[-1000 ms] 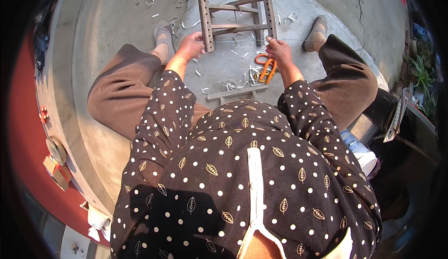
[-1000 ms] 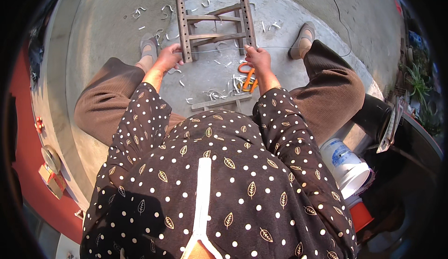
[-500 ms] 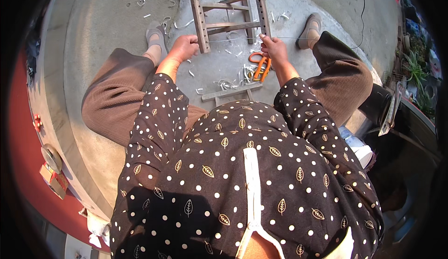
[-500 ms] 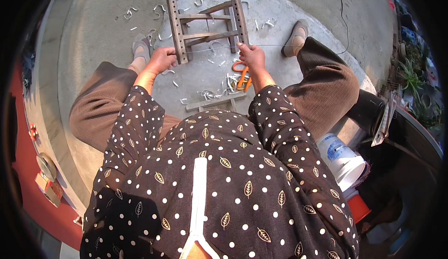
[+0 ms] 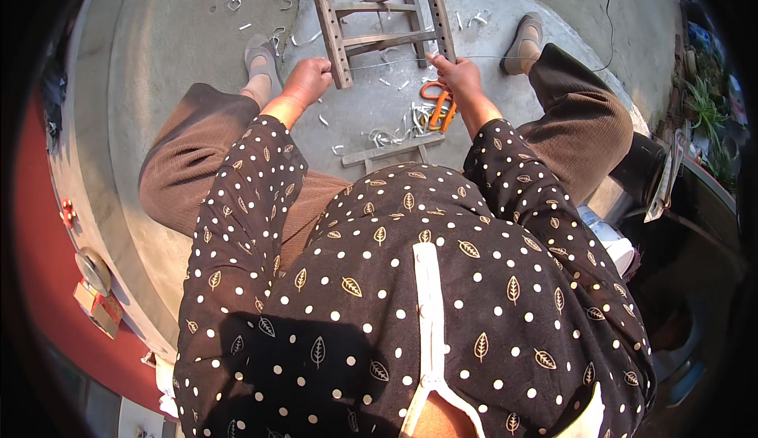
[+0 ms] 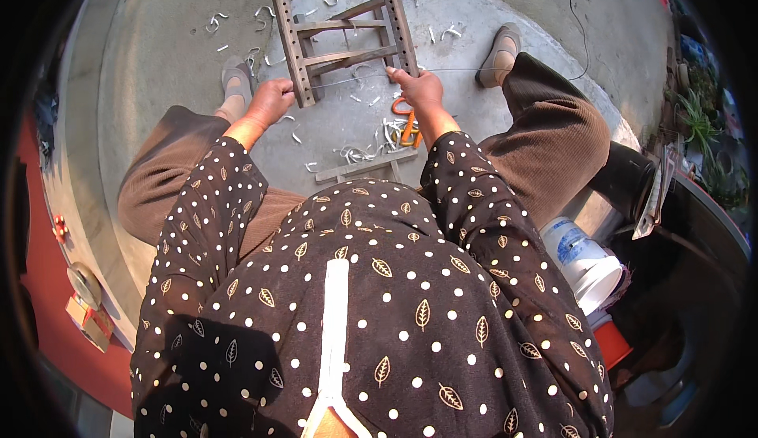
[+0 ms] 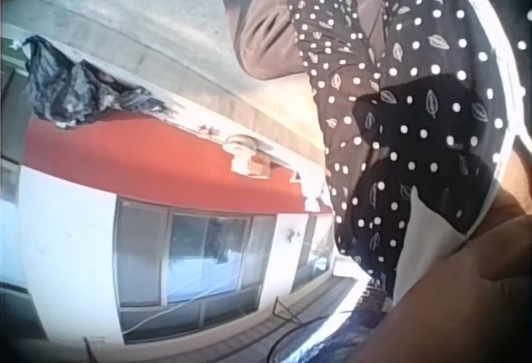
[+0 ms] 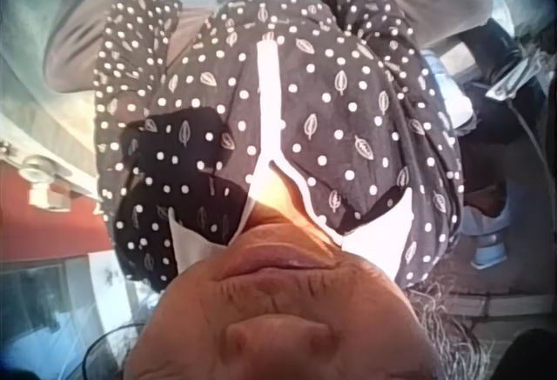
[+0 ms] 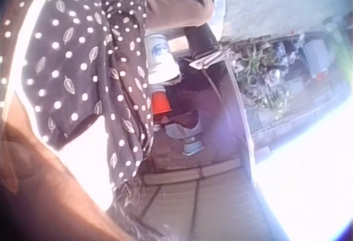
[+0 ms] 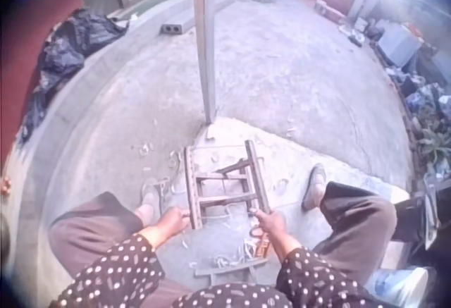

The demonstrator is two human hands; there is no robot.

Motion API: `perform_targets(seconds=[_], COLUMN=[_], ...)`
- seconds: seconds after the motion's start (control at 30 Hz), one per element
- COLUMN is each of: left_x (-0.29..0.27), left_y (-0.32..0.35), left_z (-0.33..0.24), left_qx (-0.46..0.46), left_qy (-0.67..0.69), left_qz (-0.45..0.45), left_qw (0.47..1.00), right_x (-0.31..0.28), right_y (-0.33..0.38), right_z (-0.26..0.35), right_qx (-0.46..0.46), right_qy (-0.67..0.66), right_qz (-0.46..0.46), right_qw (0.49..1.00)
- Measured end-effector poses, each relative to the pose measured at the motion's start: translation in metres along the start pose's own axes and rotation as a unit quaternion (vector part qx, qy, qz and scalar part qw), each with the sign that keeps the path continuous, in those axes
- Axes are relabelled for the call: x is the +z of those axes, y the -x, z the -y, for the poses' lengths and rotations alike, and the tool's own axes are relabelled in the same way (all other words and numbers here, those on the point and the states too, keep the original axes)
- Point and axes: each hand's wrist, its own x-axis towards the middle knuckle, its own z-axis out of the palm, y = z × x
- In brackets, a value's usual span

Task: The person is assembling a small wooden frame by threading wire through pre-drilled holes. They use pliers to cut and bend the wire, securing the wooden pieces together. The person adjusts the frame and tightens the wire to ensure stability.

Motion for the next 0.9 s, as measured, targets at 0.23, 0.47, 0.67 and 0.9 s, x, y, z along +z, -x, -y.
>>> perform_targets(seconds=[0.23,0.47,0.67,0.9], left_x=[-0.002,-0.007,-0.005,-0.003], left_y=[-0.007,-0.006,-0.004,-0.002], left_z=[-0.004,-0.011,-0.01,-0.012], left_qx=[-0.029,-0.068,-0.066,-0.082], left_qy=[0.037,0.055,0.03,0.058], left_qz=[0.016,0.04,0.024,0.032], left_qw=[0.999,0.995,0.997,0.994], right_x=[-0.007,0.027,0.087,0.101], right_y=[-0.019,0.048,0.027,0.003], right_z=[-0.01,0.054,0.052,0.041], right_qx=[-0.046,-0.42,-0.492,-0.451], right_qy=[0.167,0.416,0.531,0.508], right_qz=[-0.042,-0.066,-0.062,0.03], right_qw=[0.984,0.804,0.687,0.733])
